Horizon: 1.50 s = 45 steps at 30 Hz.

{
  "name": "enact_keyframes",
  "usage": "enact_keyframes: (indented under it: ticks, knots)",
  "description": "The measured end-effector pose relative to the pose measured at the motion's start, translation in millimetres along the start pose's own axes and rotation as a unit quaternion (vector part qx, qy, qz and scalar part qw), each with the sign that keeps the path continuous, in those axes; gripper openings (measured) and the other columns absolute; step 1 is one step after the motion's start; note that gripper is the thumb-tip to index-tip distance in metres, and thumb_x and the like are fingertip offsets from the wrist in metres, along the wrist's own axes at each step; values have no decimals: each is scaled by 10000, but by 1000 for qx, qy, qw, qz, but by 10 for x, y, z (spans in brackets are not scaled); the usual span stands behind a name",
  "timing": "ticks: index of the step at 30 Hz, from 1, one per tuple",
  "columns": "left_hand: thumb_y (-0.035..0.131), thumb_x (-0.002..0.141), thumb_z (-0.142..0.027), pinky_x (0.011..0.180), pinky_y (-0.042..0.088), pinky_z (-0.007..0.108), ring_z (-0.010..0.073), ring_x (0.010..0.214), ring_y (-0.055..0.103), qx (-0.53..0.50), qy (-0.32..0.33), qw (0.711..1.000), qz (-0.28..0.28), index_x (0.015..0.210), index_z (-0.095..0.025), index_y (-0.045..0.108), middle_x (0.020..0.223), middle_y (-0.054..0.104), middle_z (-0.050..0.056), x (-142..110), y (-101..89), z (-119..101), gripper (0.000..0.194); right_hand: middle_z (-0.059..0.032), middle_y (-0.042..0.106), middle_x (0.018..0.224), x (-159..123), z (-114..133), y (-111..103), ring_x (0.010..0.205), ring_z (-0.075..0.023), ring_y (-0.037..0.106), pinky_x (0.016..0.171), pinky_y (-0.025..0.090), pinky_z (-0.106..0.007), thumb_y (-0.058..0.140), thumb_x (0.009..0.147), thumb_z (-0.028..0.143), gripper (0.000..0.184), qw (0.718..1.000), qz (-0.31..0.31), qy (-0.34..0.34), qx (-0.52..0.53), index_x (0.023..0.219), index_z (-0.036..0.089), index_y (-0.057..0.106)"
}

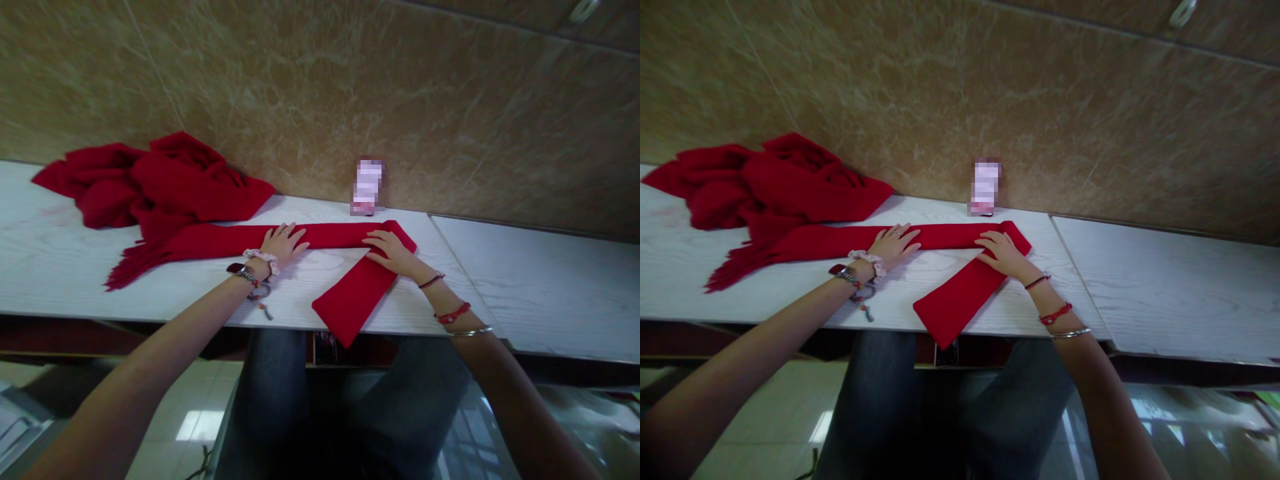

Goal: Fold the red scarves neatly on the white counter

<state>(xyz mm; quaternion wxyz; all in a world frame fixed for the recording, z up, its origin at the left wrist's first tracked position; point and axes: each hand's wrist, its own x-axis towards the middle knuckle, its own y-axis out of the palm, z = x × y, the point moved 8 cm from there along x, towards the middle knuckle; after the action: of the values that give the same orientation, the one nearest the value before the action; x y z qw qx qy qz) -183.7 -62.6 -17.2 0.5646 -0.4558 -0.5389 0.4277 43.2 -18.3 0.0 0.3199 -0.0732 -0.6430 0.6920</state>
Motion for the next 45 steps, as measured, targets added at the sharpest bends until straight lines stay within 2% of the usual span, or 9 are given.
enact_keyframes:
  ticks: [5,11,15,20,28,32,38,42,45]
  knots:
    - [307,897,-462,939,295,548,355,1230,341,-5,-3,1000,-31,1255,-203,478,1353,393,130,-10,-4,19,473,-109,514,1229,-8,32,72,1175,-255,425,991,278,-539,426,861,388,326,1000,19,-6,-18,1100,234,586]
    - [329,850,-559,808,271,703,450,1173,344,-43,-73,989,-122,1198,-272,521,1254,486,150,-38,68,347,490,-107,537,1183,4,50,100,1141,-248,452,984,267,-546,442,857,356,240,999,41,-13,-8,891,214,632]
    - [320,849,-561,795,235,739,486,1195,290,-28,-72,996,-41,1283,-302,441,1330,414,145,-5,140,333,520,-124,527,1189,2,35,68,1150,-253,444,985,261,-545,461,845,337,226,999,40,-10,6,920,194,619]
    - [235,877,-542,886,167,715,480,1272,128,9,-110,988,105,1374,-371,241,1462,193,64,28,139,99,526,-133,464,1282,174,93,-29,1226,-256,361,989,275,-525,444,852,362,376,1000,-3,-4,-2,1179,194,523]
    - [225,880,-542,943,162,666,436,1286,155,-16,-76,994,78,1367,-364,272,1458,217,30,173,115,-356,521,-114,321,1418,334,15,361,1301,-253,262,1013,209,-557,358,890,406,499,992,113,26,-48,1352,217,341]
    - [187,899,-503,970,181,633,363,1301,196,-36,-110,991,66,1368,-310,302,1443,258,44,132,90,-93,519,-103,300,1429,267,-79,349,1316,-223,236,1030,205,-517,288,914,387,481,992,122,26,-28,1360,212,328]
    - [232,862,-577,905,187,699,418,1283,192,-33,-237,967,85,1359,-276,330,1438,251,114,55,93,598,590,-39,306,1433,279,-108,374,1323,-191,217,1029,193,-532,193,934,378,449,990,137,36,-5,1359,293,311]
    - [241,857,-581,885,210,704,430,1276,200,-27,-243,967,78,1351,-262,349,1426,269,138,59,109,689,598,-59,351,1408,280,-93,281,1308,-204,258,1029,211,-525,239,928,355,437,992,118,33,9,1336,263,367]
    - [230,860,-575,901,206,692,421,1279,202,-27,-243,967,64,1347,-269,354,1425,274,125,46,127,683,588,-76,395,1380,224,-136,19,1292,-208,297,1039,229,-493,316,909,364,438,998,44,38,14,1320,239,401]
